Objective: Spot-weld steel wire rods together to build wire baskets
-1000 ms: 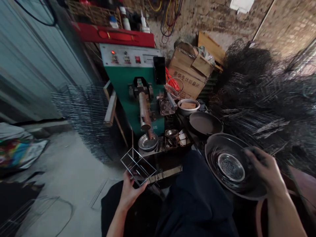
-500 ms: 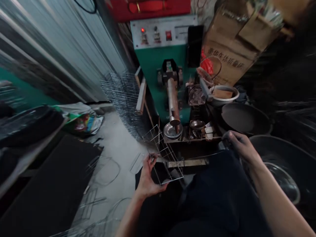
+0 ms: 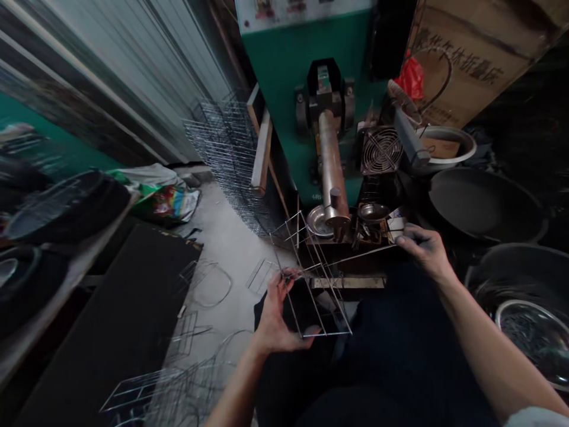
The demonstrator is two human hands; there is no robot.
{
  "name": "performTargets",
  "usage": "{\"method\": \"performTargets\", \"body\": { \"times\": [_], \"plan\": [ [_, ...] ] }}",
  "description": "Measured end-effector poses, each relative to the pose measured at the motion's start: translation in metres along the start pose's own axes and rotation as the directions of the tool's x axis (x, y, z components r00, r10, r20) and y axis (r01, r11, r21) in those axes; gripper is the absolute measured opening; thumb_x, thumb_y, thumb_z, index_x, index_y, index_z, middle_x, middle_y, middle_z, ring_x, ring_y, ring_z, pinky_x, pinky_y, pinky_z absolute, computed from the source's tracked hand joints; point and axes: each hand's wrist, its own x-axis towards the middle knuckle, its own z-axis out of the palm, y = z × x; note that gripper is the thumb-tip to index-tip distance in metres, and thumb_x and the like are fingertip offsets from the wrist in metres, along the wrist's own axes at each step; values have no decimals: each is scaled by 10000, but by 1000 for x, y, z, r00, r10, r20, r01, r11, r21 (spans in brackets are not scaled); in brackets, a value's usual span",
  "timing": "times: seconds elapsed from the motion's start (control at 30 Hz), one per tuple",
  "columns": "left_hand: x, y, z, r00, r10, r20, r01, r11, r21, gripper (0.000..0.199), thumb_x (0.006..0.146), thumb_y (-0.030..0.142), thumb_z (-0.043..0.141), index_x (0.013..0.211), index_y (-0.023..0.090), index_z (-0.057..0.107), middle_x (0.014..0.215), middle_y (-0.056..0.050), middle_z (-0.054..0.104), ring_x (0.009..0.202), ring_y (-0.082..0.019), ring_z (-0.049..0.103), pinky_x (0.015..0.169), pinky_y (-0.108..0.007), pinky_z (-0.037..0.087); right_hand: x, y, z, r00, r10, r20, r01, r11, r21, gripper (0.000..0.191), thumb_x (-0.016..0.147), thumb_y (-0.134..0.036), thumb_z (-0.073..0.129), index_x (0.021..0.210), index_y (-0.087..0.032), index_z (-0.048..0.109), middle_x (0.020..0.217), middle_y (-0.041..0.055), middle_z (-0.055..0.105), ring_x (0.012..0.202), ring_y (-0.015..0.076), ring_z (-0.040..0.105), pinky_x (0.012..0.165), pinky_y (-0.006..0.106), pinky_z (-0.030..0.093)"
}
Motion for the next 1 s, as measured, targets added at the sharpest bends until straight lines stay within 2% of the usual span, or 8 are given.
{"method": "performTargets", "body": {
  "times": [0.23, 0.53, 0.83, 1.0],
  "plan": [
    [8, -13, 0, 999, -26, 26, 23, 995, 92, 1161, 565, 307, 856, 1547, 244, 241, 1419, -178, 435, 1348, -426, 527, 1140, -673, 429, 10, 5, 2, 999, -32, 41, 30, 999, 37, 681, 773, -680, 767, 512, -220, 338, 596, -39, 282, 612, 133, 284, 579, 299, 214],
    [19, -50, 10, 997, -68, 44, 56, 971, 232, 1210, 591, 377, 872, 1573, 203, 186, 1497, -203, 419, 1364, -431, 544, 1152, -639, 461, 37, 27, 25, 989, -54, 138, 59, 998, -27, 685, 742, -765, 716, 509, -225, 364, 587, -37, 314, 603, 132, 322, 579, 295, 246],
    [27, -51, 12, 995, -81, 51, 68, 974, 217, 1306, 567, 333, 907, 1598, 235, 111, 1522, -226, 390, 1373, -438, 542, 1149, -665, 457, 50, 41, 25, 983, -49, 179, 58, 997, -44, 659, 763, -744, 706, 519, -215, 397, 590, -31, 353, 596, 125, 335, 568, 286, 256],
    [33, -52, 13, 997, -74, 28, 68, 984, 168, 1252, 598, 351, 894, 1592, 219, 145, 1543, -217, 383, 1370, -422, 547, 1165, -649, 449, 55, 45, 25, 985, -41, 165, 49, 998, -44, 661, 748, -759, 695, 522, -220, 385, 588, -30, 338, 616, 134, 339, 589, 290, 283]
  ]
}}
